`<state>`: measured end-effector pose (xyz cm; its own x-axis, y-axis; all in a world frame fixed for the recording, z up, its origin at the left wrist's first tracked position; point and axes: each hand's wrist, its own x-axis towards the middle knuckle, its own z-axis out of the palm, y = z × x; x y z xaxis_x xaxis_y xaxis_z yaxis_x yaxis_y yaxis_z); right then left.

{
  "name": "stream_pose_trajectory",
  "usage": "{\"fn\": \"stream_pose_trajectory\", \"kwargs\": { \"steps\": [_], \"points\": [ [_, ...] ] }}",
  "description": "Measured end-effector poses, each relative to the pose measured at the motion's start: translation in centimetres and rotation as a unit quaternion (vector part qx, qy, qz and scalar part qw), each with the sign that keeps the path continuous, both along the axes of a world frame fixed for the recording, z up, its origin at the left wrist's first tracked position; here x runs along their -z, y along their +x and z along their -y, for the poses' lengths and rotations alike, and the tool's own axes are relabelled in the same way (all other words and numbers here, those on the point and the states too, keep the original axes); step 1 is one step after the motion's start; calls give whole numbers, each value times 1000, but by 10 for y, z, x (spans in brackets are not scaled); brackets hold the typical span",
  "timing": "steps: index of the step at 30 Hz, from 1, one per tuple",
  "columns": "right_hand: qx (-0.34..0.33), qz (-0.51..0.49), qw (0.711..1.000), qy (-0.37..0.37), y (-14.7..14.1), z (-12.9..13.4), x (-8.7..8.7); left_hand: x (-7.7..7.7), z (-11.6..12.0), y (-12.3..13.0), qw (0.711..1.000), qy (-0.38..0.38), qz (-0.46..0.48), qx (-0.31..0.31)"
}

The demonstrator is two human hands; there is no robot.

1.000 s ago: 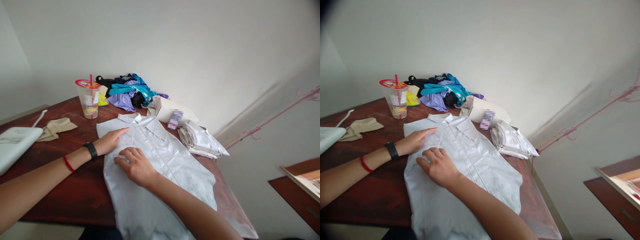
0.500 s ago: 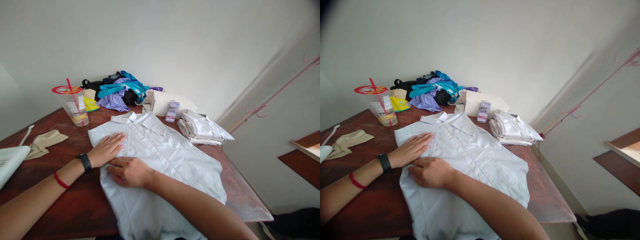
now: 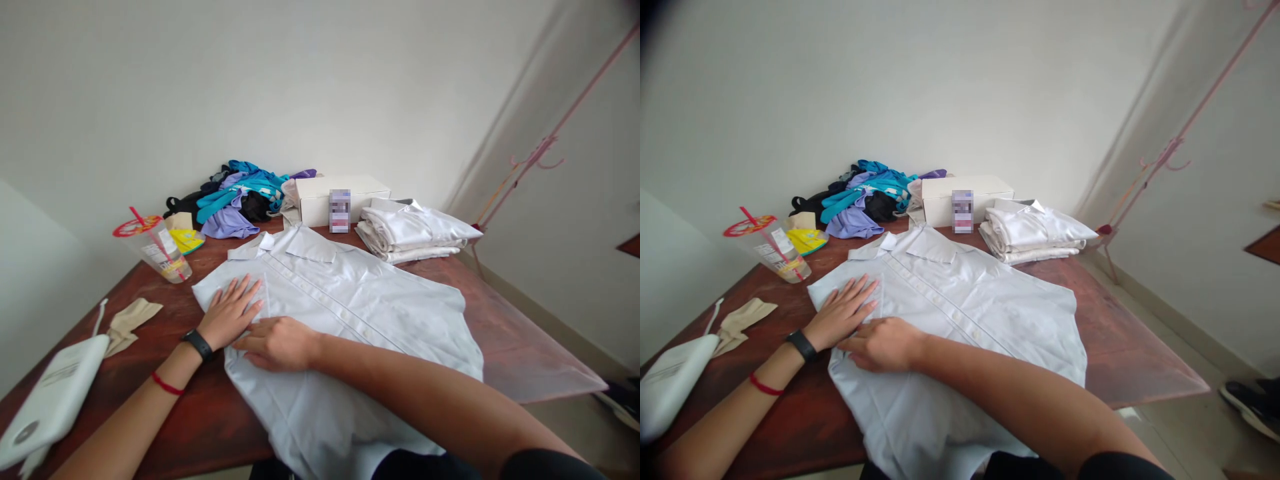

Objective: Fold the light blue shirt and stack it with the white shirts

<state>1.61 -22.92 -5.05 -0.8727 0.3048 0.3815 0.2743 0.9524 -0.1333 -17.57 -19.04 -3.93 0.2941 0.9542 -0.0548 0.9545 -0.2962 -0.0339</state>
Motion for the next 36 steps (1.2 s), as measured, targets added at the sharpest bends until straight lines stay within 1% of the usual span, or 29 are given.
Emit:
{"fn": "stream_pose_trajectory", "kwargs": {
  "steps": [2, 5, 8, 11, 15, 17, 19, 22, 25, 29, 36],
  "points": [
    [9, -3, 1000, 2, 0, -1, 1, -3, 2, 4, 1000, -1, -7, -10],
    [7, -18, 999, 28, -1, -1, 1, -4, 3, 7, 1000, 2, -9, -16],
    [33, -28, 998, 39, -1, -2, 0, -5, 5, 8, 999, 7, -14, -39],
    [56, -20, 998, 18, -1, -2, -1, -5, 7, 9, 997, 12, -27, -67],
    [57, -22, 998, -5, 0, -1, -2, -5, 9, 10, 997, 14, -36, -73],
    [72, -41, 996, -28, 0, -2, -2, -4, 8, 9, 997, 4, -33, -75],
    [114, -67, 989, -68, 0, -3, -3, -4, 7, 9, 997, -9, -26, -78],
    [194, -97, 968, -128, 1, -4, -4, -4, 6, 9, 996, -13, -18, -82],
    [239, -101, 956, -137, 1, -4, -3, -4, 7, 10, 996, -3, -23, -84],
    [252, -74, 957, -127, -1, -2, 2, -4, 8, 12, 994, -2, -23, -103],
    [263, -29, 951, -160, -2, 1, 4, -7, 9, 15, 989, -13, -13, -149]
  ]
}}
